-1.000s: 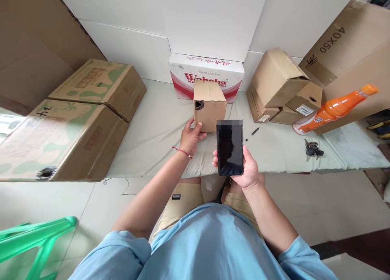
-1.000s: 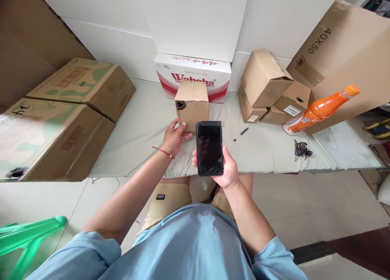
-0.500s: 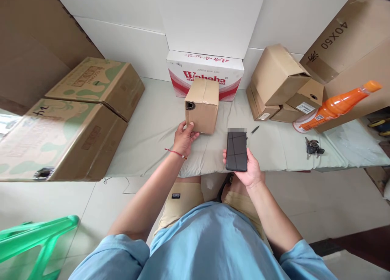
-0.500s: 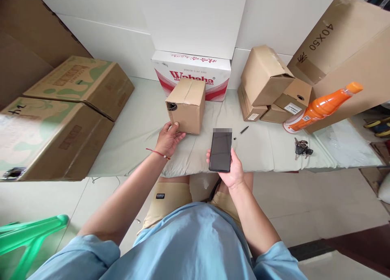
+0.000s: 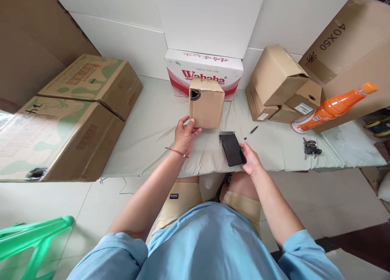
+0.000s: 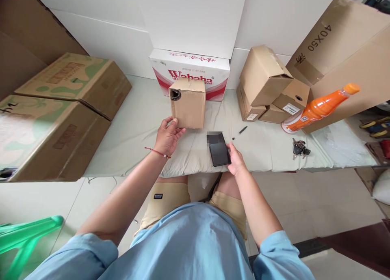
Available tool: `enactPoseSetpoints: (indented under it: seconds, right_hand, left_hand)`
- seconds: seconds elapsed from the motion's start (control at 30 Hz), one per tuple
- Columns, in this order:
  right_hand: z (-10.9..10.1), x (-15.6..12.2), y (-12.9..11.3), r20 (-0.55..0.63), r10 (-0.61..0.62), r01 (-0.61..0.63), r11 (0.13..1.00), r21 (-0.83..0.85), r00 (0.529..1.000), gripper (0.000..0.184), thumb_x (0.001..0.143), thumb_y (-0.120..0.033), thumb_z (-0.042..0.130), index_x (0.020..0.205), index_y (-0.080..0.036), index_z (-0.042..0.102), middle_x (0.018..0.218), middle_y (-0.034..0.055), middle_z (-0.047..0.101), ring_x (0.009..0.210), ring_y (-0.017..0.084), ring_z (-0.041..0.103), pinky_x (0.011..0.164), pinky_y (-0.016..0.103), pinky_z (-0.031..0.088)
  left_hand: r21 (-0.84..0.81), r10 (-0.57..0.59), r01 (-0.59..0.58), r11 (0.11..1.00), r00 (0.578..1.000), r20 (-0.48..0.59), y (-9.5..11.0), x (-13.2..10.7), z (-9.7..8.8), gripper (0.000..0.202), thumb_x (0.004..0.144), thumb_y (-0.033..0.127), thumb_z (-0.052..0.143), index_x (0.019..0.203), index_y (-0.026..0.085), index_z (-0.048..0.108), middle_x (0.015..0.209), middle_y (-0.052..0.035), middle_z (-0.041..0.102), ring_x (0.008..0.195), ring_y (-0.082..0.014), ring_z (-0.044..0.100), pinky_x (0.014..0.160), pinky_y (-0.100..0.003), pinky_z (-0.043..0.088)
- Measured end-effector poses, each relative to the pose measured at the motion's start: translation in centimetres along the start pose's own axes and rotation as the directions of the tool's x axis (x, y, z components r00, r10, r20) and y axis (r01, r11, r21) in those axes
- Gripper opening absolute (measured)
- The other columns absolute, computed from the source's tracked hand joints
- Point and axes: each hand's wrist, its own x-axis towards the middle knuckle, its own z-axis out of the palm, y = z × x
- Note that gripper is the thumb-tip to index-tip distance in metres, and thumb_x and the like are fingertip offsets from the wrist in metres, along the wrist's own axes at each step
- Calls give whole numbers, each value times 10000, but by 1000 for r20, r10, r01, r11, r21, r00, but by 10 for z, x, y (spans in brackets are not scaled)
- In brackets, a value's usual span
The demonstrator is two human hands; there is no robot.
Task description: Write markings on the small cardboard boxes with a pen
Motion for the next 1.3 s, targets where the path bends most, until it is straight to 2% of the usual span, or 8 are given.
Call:
enactPoseSetpoints:
  seconds: [0.3, 0.4, 0.53, 0.63, 1.0, 1.1, 1.2, 1.3]
  right_hand:
    - [-46, 4, -10, -68, -219, 140, 800, -583, 973, 288, 974, -365, 632, 1124, -185, 798, 1198, 120, 791, 1113, 264, 730, 1099, 424, 523]
    - [-55, 14, -24, -106, -276, 123, 696, -708, 955, 397, 1003, -304, 582, 1334, -177, 759, 1234, 152, 776, 1175, 327, 714, 1101, 482, 495]
    - [-67, 39, -40, -82, -320, 18, 299, -954, 944, 650, 1070, -239, 421, 1720, -232, 399, 1386, 186, 714, 1169, 340, 731, 958, 442, 526]
    - [-74, 61, -48, 29, -242, 35, 21, -999, 970, 626, 1086, -217, 378, 1708, -266, 424, 1358, 169, 738, 1116, 319, 760, 864, 382, 519]
    - [-80, 76, -79, 171, -276, 133, -152, -979, 946, 267, 1009, -292, 550, 1192, -171, 703, 997, 144, 807, 928, 298, 763, 762, 350, 456]
    - [-84, 65, -98, 10, -608, 114, 132, -985, 794, 105, 907, -293, 608, 955, -203, 632, 736, 41, 686, 715, 232, 669, 683, 327, 432]
    - [-71, 42, -123, -332, -851, 567, 520, -639, 407, 269, 827, -314, 645, 732, -267, 398, 616, -70, 447, 521, 128, 444, 546, 273, 364]
    - [-31, 11, -143, -454, -820, 889, 443, -118, 349, 261, 868, -330, 665, 787, -267, 424, 645, -93, 429, 443, 86, 327, 429, 228, 263]
  left_hand:
    - [-37, -65, 71, 997, 988, 138, -4, 3, 1, 944, 823, 573, 928, 1616, 376, 456, 1269, -79, 730, 866, -184, 755, 774, -318, 672]
    - [-44, -97, 107, 993, 978, 183, -6, 7, 2, 1044, 801, 573, 946, 1663, 412, 379, 1321, -89, 721, 919, -204, 761, 705, -291, 677]
    - [-36, -144, 160, 986, 950, 279, -13, 15, -2, 1134, 765, 570, 977, 1681, 474, 314, 1500, -88, 639, 868, -164, 747, 622, -261, 672]
    - [-33, -157, 180, 983, 923, 352, -21, 20, -8, 1220, 737, 604, 986, 1703, 485, 249, 1552, -98, 602, 722, -105, 716, 568, -250, 656]
    - [-134, -60, 126, 983, 910, 411, -25, 30, -25, 1056, 860, 673, 850, 1710, 412, 281, 1567, -143, 616, 535, -56, 684, 388, -186, 494]
    - [-143, -54, 135, 981, 883, 466, -23, 30, -26, 1178, 832, 619, 897, 1743, 391, 186, 1441, -139, 702, 571, -97, 734, 434, -191, 533]
    - [-131, -54, 140, 981, 858, 511, -23, 29, -25, 1234, 838, 581, 906, 1760, 383, 111, 1363, -134, 742, 607, -120, 764, 486, -194, 564]
    - [-120, -48, 126, 985, 859, 509, -24, 26, -23, 1181, 859, 577, 887, 1749, 419, 127, 1473, -137, 683, 647, -120, 781, 536, -215, 606]
